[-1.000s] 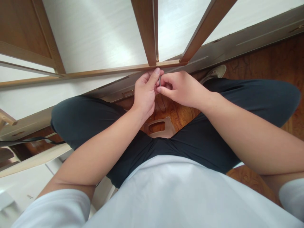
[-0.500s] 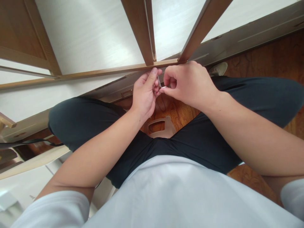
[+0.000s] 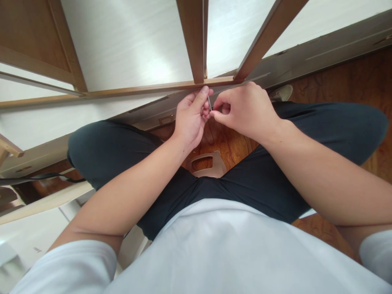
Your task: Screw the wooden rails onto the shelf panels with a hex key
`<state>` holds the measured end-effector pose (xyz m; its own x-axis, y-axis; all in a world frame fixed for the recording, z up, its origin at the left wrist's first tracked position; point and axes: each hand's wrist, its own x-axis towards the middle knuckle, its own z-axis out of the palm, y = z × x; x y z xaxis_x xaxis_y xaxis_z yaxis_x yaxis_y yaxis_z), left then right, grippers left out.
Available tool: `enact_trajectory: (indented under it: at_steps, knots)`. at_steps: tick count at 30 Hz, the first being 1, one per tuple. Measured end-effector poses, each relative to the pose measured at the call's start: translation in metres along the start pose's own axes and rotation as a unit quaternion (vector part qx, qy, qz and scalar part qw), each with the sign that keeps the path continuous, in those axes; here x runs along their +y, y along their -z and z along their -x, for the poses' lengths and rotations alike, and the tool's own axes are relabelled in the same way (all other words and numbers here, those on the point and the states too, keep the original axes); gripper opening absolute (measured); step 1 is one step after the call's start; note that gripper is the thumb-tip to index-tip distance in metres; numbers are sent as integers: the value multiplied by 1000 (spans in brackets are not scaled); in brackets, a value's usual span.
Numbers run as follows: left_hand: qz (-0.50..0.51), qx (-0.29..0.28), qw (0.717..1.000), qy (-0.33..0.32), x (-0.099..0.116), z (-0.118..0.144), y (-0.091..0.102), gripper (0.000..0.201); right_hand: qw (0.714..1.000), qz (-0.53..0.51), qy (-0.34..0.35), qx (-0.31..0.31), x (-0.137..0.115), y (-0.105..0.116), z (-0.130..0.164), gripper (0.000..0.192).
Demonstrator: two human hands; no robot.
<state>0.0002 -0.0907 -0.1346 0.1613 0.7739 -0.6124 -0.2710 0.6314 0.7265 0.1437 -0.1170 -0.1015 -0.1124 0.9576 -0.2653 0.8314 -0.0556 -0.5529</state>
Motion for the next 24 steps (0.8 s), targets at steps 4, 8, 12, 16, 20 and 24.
enact_trajectory:
  at_steps: [4, 8, 12, 16, 20, 24]
  knots:
    - [17, -9, 1000, -14, -2, -1, 2, 22, 999, -30, 13, -11, -1, -4, 1, 22]
    - [21, -34, 998, -46, -6, -4, 5, 23, 996, -76, 32, -14, -4, -6, 1, 23]
    - [28, -67, 995, -70, -10, -7, 8, 20, 992, -121, 27, 29, -6, -13, 4, 18]
    - [15, -71, 995, -74, -11, -8, 11, 19, 984, -162, 15, 78, -7, -28, 7, 15]
    - [17, -51, 997, -61, -11, -10, 12, 23, 970, -203, 10, 134, -7, -44, 7, 16]
    - [39, -46, 997, -38, -10, -11, 12, 27, 958, -230, 3, 170, -9, -59, 3, 18]
